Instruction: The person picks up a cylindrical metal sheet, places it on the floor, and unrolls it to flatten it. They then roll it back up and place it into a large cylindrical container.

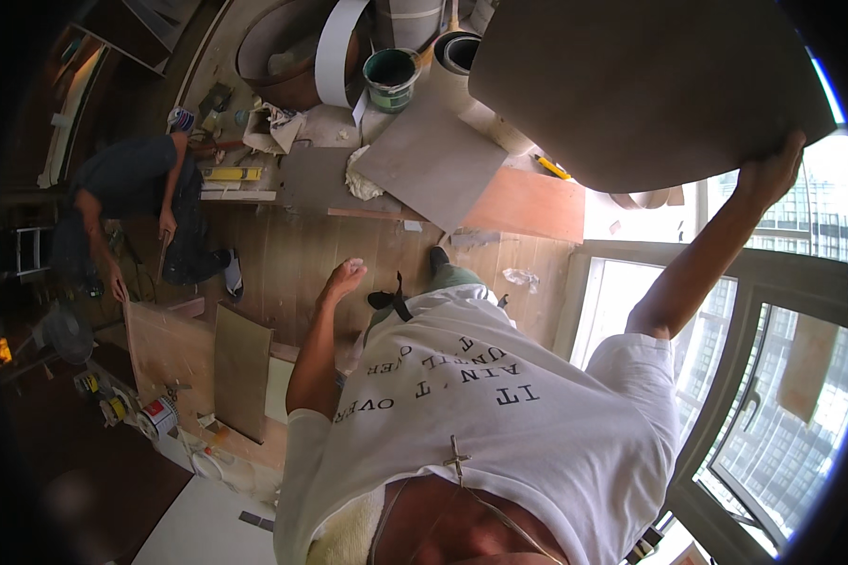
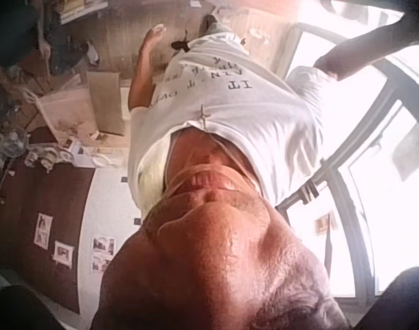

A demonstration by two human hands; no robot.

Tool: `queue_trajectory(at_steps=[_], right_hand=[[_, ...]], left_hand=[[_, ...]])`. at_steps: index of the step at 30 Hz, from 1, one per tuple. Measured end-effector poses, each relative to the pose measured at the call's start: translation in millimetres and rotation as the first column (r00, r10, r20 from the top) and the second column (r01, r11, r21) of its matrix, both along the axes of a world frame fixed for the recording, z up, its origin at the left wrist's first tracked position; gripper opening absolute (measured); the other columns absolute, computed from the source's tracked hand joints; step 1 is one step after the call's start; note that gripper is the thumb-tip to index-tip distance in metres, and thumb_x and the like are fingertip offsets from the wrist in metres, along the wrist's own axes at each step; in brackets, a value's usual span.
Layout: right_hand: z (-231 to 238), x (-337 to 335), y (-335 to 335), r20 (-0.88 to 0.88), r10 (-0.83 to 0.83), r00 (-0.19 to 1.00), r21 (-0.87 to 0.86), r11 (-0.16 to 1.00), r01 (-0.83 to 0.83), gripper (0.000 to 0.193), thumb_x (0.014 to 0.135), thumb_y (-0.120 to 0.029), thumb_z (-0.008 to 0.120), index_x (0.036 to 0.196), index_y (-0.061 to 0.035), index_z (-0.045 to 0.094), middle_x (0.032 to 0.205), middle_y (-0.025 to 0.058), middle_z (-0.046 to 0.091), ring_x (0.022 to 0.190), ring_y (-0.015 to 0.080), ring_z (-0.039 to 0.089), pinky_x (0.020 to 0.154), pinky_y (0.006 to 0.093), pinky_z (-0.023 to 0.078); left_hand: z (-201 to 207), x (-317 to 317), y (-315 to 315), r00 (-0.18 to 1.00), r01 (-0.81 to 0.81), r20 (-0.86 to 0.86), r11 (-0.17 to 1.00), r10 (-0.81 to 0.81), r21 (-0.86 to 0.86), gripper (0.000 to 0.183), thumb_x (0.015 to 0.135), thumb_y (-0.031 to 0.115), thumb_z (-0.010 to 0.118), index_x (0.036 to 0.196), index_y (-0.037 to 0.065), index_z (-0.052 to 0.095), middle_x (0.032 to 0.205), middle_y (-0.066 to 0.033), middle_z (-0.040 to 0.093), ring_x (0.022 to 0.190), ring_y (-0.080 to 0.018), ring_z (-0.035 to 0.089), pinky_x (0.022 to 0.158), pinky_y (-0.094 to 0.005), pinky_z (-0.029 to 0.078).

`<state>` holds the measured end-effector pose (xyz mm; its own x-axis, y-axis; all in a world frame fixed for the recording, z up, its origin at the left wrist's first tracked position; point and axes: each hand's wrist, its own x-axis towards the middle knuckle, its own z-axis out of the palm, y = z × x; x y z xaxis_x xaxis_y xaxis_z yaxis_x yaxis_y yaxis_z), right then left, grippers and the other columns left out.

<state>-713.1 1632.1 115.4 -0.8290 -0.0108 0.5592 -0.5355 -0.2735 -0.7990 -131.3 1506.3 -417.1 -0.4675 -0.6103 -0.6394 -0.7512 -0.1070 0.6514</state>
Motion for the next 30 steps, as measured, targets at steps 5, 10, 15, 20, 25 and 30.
queue_trajectory(at_steps=[5, 10, 15, 20, 25, 30], right_hand=[[15, -32, 34, -0.078, -0.137, 0.988, -0.079, 0.988, 0.131, 0.047, 0.1, -0.031, 0.049, 0.133, 0.0033, 0.053, 0.129, 0.0216, 0.056, 0.112, 0.0364, 0.059, 0.091, 0.0527, 0.057], [8, -70, 12, -0.249, -0.123, 0.961, -0.09, 0.99, 0.104, 0.044, 0.098, -0.035, 0.055, 0.12, 0.0021, 0.061, 0.111, 0.0178, 0.065, 0.092, 0.0298, 0.065, 0.078, 0.044, 0.06], [-35, -94, -83, -0.513, -0.07, 0.856, 0.019, 0.995, 0.093, 0.035, 0.098, -0.033, 0.062, 0.096, 0.0014, 0.07, 0.086, 0.0099, 0.068, 0.075, 0.0177, 0.061, 0.066, 0.0313, 0.051], [-105, -100, -190, -0.492, 0.066, 0.868, 0.275, 0.958, 0.083, 0.029, 0.095, -0.028, 0.068, 0.082, -0.0029, 0.063, 0.067, 0.0093, 0.056, 0.061, 0.0144, 0.051, 0.057, 0.0328, 0.044], [-213, -45, -285, -0.604, 0.183, 0.776, 0.335, 0.941, 0.039, 0.008, 0.086, -0.008, 0.071, 0.091, -0.0037, 0.067, 0.079, 0.0169, 0.065, 0.07, 0.0335, 0.064, 0.064, 0.0397, 0.05], [-348, 80, -302, -0.474, 0.514, 0.714, 0.567, 0.799, -0.198, 0.042, 0.087, 0.003, 0.061, 0.126, -0.0131, 0.066, 0.11, 0.0132, 0.068, 0.093, 0.0332, 0.064, 0.081, 0.0417, 0.052]], left_hand=[[8, -70, -31, 0.995, 0.098, 0.011, 0.995, -0.098, -0.017, 0.051, 0.094, 0.033, 0.062, 0.132, 0.0, 0.056, 0.117, -0.0195, 0.069, 0.109, -0.029, 0.067, 0.093, -0.0379, 0.051], [13, -138, -61, 0.984, 0.133, -0.106, 0.986, -0.143, -0.101, 0.049, 0.094, 0.032, 0.062, 0.131, -0.001, 0.057, 0.115, -0.0194, 0.069, 0.106, -0.0278, 0.067, 0.091, -0.0366, 0.052], [40, -191, -80, 0.969, 0.19, -0.133, 0.971, -0.209, -0.144, 0.049, 0.095, 0.031, 0.061, 0.131, -0.002, 0.056, 0.113, -0.0193, 0.07, 0.105, -0.027, 0.068, 0.09, -0.0362, 0.052], [50, -188, -93, 0.976, 0.114, -0.171, 0.987, -0.132, -0.111, 0.048, 0.095, 0.031, 0.061, 0.13, -0.002, 0.057, 0.111, -0.0201, 0.071, 0.103, -0.0278, 0.068, 0.091, -0.0363, 0.052], [13, -121, -107, 0.995, -0.002, -0.101, 0.987, -0.014, -0.162, 0.048, 0.094, 0.032, 0.062, 0.13, -0.001, 0.058, 0.111, -0.0185, 0.071, 0.102, -0.0274, 0.069, 0.091, -0.0359, 0.052], [-1, -73, -116, 0.996, -0.08, 0.032, 0.997, 0.08, -0.016, 0.05, 0.094, 0.032, 0.064, 0.131, 0.0, 0.057, 0.11, -0.0176, 0.072, 0.104, -0.0269, 0.069, 0.091, -0.0359, 0.052]])
